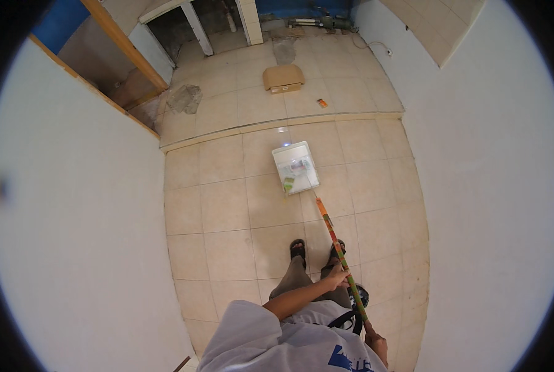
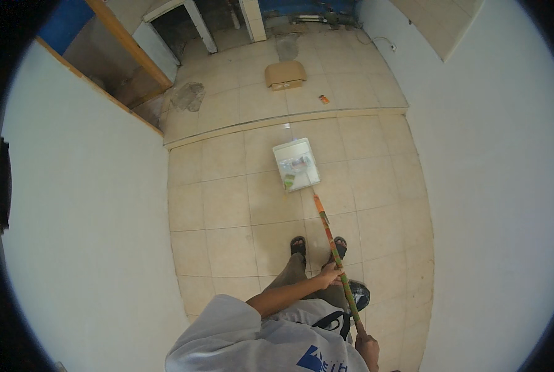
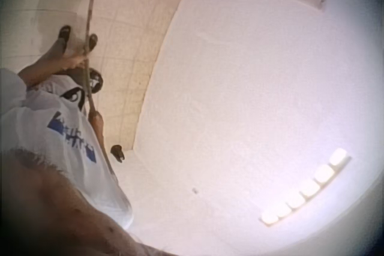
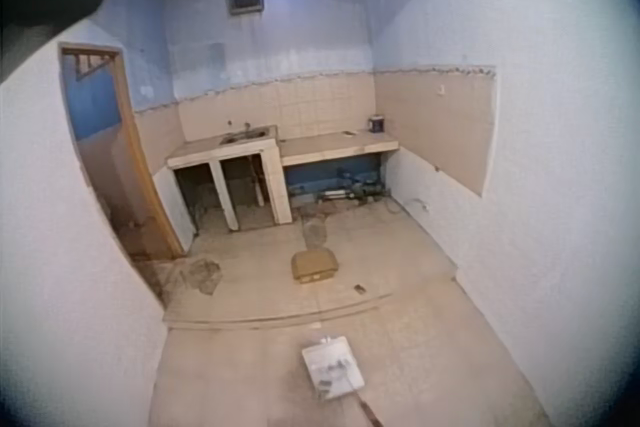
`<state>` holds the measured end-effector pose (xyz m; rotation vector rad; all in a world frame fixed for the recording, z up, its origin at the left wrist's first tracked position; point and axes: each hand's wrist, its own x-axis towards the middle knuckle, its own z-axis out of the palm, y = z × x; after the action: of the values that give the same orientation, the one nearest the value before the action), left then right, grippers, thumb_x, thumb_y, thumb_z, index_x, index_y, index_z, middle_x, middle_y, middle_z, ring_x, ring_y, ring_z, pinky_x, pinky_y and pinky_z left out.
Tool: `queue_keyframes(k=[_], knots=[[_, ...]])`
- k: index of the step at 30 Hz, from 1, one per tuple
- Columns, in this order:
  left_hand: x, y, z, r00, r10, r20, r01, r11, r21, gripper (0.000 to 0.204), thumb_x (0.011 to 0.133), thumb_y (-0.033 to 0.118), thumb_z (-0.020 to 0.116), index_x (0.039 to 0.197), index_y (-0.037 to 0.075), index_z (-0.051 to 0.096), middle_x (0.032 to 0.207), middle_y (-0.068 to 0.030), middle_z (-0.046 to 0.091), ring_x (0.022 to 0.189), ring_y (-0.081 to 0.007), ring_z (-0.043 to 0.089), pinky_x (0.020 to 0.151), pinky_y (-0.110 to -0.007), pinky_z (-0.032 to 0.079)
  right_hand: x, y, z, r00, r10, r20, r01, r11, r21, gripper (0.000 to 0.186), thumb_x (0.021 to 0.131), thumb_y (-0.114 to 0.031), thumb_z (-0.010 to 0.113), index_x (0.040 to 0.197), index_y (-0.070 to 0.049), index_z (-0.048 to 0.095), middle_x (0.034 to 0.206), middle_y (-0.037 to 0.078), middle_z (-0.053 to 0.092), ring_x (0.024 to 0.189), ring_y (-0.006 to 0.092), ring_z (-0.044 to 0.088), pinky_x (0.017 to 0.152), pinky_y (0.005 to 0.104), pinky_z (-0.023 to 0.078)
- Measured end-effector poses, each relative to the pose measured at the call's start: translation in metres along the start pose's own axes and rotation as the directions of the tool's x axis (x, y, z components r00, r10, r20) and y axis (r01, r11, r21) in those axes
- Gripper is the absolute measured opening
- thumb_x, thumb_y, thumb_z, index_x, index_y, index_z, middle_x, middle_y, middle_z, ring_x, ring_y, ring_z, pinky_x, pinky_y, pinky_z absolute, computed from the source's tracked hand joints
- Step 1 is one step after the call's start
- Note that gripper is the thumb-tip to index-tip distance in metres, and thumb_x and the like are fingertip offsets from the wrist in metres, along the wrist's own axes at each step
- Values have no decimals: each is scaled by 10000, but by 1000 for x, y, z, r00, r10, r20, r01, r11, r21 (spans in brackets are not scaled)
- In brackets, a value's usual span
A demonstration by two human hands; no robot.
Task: The person uses a long-handled paint roller to apply white paint to the ceiling. They repeatedly dip the roller into a paint tray on the floor and roll it across the ceiling surface in a systematic manner.
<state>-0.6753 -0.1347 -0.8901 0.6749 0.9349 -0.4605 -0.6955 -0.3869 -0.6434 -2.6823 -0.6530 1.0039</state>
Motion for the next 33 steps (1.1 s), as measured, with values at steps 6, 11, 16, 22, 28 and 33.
queue_keyframes(k=[6, 11, 16, 22, 28, 33], knots=[[-1, 0, 1, 998, 1, -68, -3, 1000, -18, 252, 993, 185, 533, 1202, 72, 450, 1056, -118, 577, 907, -277, 667, 757, -446, 623, 6, -9, -9, 999, -37, -15, 36, 998, -42, 504, 866, -81, 614, 1357, -187, 585, 649, 182, 626, 564, 348, 639, 511, 457, 494], [26, 14, -19, 994, 94, -50, -95, 995, -34, 235, 989, 173, 531, 1175, 55, 446, 1038, -142, 580, 899, -306, 677, 742, -465, 625, 38, -18, 0, 990, -128, -55, 127, 992, -25, 526, 876, -103, 621, 1392, -168, 548, 636, 174, 611, 551, 338, 628, 503, 459, 488], [-5, 24, 0, 998, 53, 17, -52, 997, -58, 255, 993, 162, 535, 1193, 43, 431, 1047, -159, 581, 897, -333, 688, 765, -514, 614, 10, -20, -7, 999, -28, -14, 28, 998, -62, 542, 895, -95, 602, 1423, -171, 511, 649, 176, 613, 569, 339, 628, 510, 455, 485], [35, 14, -18, 987, 160, 6, -159, 983, -87, 267, 992, 151, 533, 1196, 17, 425, 1075, -170, 575, 897, -355, 691, 792, -533, 608, 32, -38, -2, 995, -67, -72, 62, 996, -68, 521, 921, -100, 555, 1428, -206, 508, 669, 206, 636, 603, 381, 652, 543, 475, 504], [3, 37, 0, 999, 36, 2, -36, 999, -25, 284, 983, 130, 530, 1216, 11, 418, 1125, -195, 560, 977, -374, 675, 802, -502, 617, 23, -28, -6, 1000, -9, -6, 8, 995, -100, 516, 895, -127, 603, 1404, -165, 525, 661, 187, 628, 590, 359, 646, 528, 467, 503], [-6, 22, 5, 986, -106, 130, 109, 994, -21, 347, 984, 165, 574, 1253, 1, 430, 1208, -199, 537, 1070, -410, 635, 879, -509, 595, -10, -27, -28, 997, 68, 36, -63, 991, -120, 523, 873, -132, 626, 1388, -166, 541, 644, 177, 622, 569, 348, 645, 510, 462, 510]])
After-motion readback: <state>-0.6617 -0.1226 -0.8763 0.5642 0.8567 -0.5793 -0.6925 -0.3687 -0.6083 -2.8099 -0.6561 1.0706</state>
